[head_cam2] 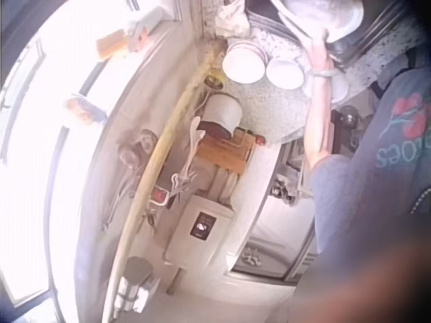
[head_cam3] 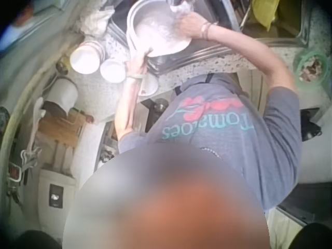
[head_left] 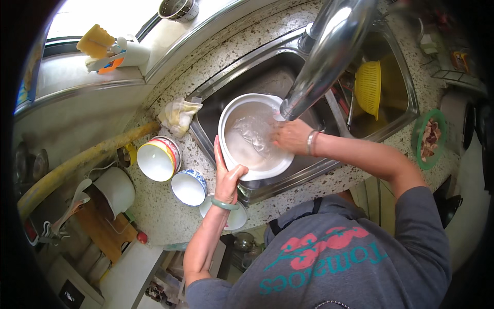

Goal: The person washes a white plate and a white bowl under running water in a kitchen sink. They then rinse a yellow colander and place raw meat chunks into it, washing the meat under the tap. Finally, the person washes a green bowl, a pair of tongs, and a set of chopsticks.

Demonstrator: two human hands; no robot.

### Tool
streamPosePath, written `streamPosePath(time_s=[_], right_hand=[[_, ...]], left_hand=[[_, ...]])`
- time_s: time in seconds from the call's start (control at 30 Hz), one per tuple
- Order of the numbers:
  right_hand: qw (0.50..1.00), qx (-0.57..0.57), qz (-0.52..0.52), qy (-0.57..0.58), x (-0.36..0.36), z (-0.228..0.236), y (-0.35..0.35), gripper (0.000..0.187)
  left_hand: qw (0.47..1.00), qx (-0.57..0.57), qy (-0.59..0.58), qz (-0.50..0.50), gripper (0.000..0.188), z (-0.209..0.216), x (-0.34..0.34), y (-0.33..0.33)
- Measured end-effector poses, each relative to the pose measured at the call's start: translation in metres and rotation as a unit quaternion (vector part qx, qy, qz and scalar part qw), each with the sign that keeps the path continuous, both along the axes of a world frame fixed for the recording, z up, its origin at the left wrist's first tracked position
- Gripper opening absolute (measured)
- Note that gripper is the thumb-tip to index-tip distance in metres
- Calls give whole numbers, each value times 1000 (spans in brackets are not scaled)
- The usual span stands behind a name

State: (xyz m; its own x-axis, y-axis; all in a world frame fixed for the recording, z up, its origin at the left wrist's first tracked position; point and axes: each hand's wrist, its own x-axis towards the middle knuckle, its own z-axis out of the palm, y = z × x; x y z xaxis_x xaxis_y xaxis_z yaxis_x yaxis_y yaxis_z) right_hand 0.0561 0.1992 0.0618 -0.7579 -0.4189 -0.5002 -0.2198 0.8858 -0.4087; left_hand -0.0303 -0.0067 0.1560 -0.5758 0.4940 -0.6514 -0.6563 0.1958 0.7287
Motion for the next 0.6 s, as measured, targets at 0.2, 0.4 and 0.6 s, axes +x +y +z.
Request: streamPosePath(time_s=[0.2, 0.4, 0.6], right_hand=[[866, -305, -346, 193, -28, -27, -76, 58], [697, -621, -317, -170, -9, 18, -81, 46], [992, -94, -65, 47, 23, -2, 10, 41]], left_hand=[[997, -32, 46, -48, 99, -2, 3, 7], [999, -2, 48, 19, 98, -1, -9, 7], [1000, -12, 7, 19, 96, 0, -5, -2]])
